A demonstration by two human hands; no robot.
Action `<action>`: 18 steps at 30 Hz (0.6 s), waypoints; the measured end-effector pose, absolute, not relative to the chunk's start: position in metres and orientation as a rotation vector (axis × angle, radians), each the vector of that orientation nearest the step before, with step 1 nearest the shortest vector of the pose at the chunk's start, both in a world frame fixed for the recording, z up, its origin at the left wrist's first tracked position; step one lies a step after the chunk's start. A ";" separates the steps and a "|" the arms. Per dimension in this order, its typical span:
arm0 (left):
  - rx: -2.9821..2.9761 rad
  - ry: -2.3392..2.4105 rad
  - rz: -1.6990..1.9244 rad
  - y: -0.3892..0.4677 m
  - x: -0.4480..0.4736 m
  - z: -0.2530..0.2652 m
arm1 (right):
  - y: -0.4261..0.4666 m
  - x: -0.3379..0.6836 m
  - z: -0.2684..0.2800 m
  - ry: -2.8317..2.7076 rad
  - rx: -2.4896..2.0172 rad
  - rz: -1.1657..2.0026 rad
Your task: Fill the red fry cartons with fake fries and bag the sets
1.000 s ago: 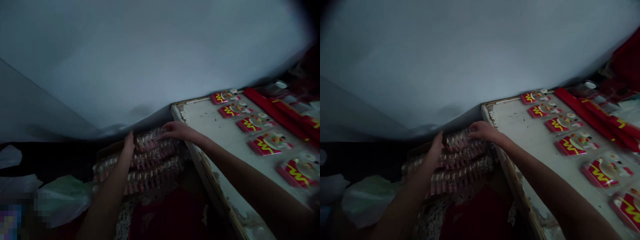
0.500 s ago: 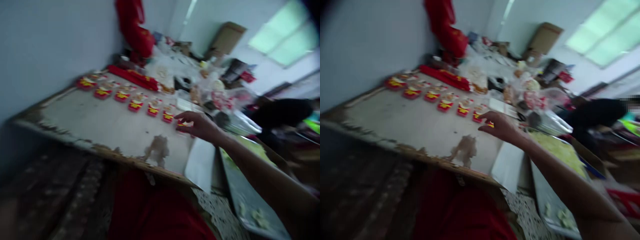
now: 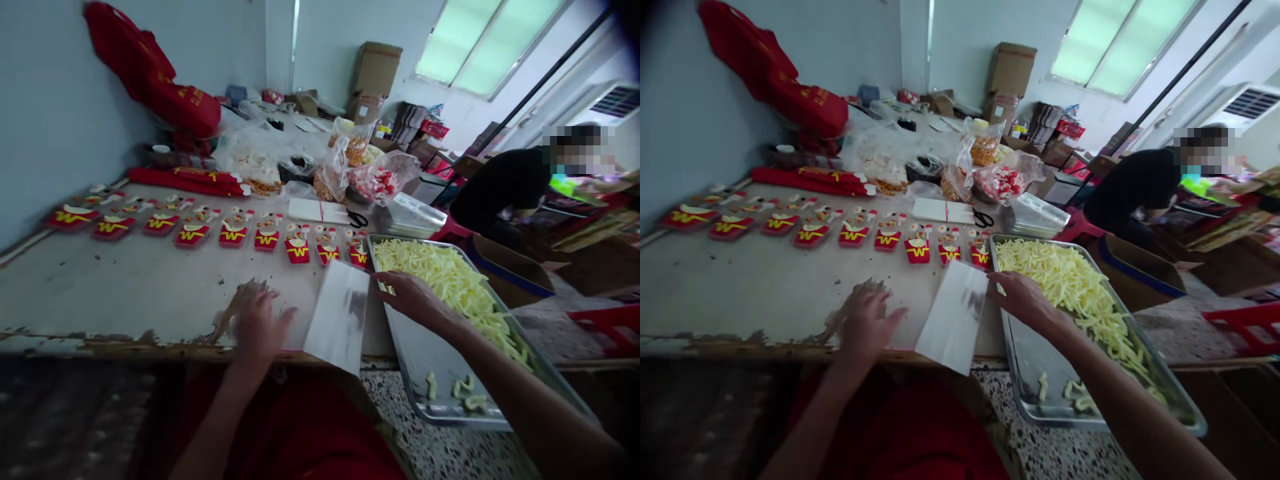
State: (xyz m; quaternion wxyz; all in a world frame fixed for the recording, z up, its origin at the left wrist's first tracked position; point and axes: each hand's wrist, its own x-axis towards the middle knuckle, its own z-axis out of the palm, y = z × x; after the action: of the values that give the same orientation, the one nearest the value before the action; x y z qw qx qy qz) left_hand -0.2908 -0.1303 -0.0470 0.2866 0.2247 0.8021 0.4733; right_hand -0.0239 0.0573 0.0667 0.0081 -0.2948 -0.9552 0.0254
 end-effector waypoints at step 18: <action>0.870 1.999 1.218 -0.028 -0.194 -0.018 | 0.080 0.065 0.038 -2.659 -0.464 0.844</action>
State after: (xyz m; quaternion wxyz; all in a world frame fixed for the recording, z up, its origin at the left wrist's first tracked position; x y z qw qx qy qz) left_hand -0.1942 -0.0284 -0.0183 0.3167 0.3305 0.7593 0.4625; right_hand 0.0647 0.0803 0.0381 0.1560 -0.1620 -0.9287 0.2948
